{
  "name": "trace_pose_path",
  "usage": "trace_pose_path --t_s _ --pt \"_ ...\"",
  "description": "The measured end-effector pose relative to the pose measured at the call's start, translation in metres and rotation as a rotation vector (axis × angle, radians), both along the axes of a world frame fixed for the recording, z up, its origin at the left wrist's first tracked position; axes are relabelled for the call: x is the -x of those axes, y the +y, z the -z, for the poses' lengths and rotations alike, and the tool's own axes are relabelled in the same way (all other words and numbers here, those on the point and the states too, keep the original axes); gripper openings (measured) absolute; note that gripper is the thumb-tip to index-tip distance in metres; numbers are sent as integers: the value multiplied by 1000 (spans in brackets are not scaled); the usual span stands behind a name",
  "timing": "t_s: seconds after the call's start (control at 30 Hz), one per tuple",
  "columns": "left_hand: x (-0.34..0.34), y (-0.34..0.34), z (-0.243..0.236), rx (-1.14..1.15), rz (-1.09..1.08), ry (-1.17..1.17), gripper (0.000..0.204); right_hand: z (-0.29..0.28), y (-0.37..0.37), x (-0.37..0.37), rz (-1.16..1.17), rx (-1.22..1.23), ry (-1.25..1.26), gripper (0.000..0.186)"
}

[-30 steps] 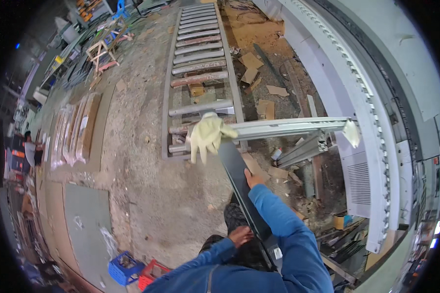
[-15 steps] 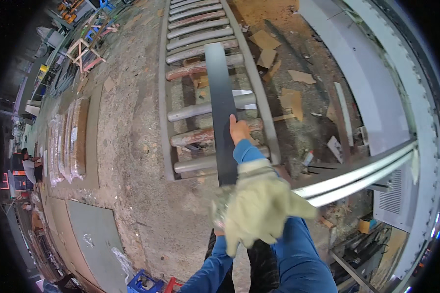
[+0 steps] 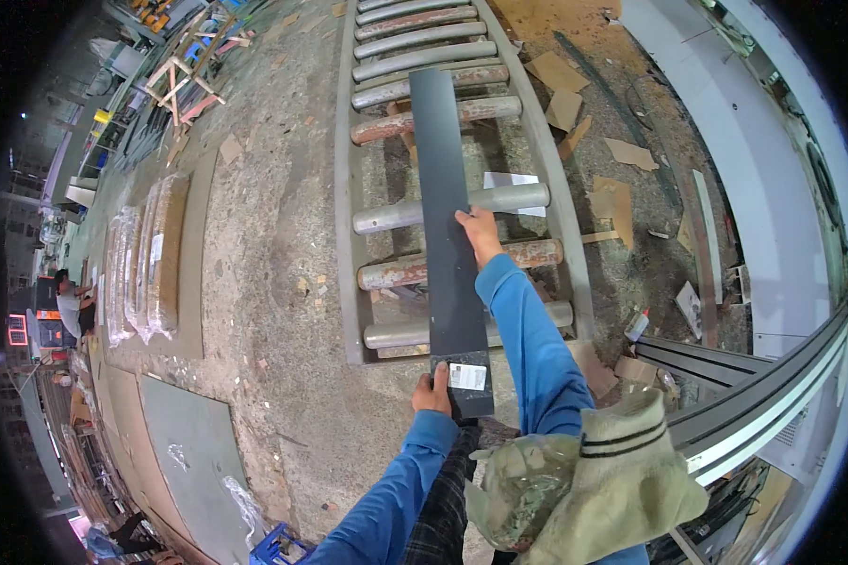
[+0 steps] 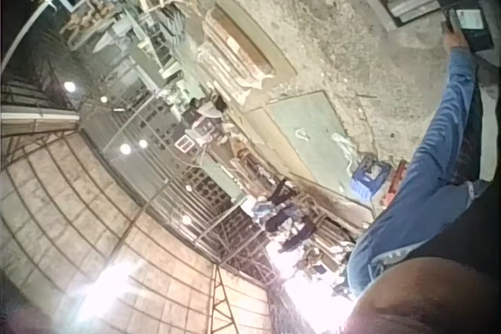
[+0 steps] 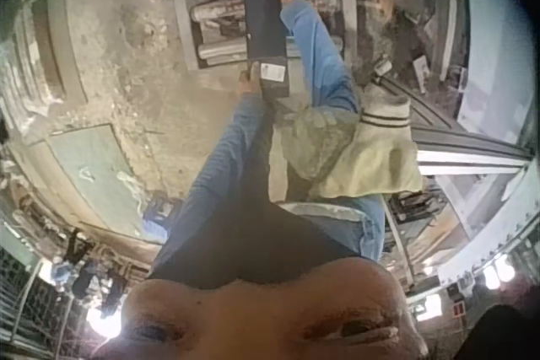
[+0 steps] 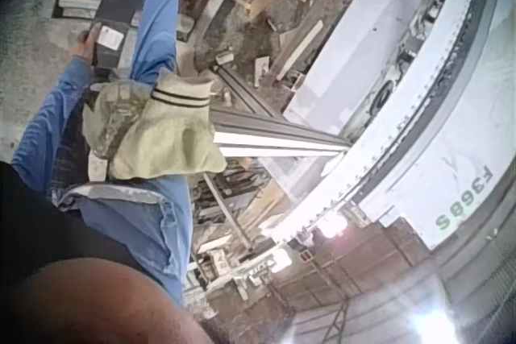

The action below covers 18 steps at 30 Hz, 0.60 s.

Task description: The person uses shears to cut sections from a long, dark strip of material on a workbench. They repeatedly pick up the strip, cut a section, and place the cut piece onto a roller conveyor. The process is repeated multiple times throughout the video.

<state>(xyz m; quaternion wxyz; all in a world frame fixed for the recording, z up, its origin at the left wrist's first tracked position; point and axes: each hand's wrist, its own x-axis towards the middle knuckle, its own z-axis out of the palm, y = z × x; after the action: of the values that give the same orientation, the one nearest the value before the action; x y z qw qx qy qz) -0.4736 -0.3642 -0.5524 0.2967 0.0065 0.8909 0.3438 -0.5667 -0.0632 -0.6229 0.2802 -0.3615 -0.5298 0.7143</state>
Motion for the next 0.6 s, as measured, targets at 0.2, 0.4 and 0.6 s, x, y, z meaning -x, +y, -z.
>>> trace_pose_path --t_s 0.2,0.4,0.6 --pt "22 35 42 65 19 78 75 -14 -45 -86 -139 -109 -308 34" --pt "66 87 76 50 82 103 76 -15 -132 -247 -192 189 -419 31" --pt "84 97 108 115 77 241 76 -26 -218 -370 -145 510 -623 31"
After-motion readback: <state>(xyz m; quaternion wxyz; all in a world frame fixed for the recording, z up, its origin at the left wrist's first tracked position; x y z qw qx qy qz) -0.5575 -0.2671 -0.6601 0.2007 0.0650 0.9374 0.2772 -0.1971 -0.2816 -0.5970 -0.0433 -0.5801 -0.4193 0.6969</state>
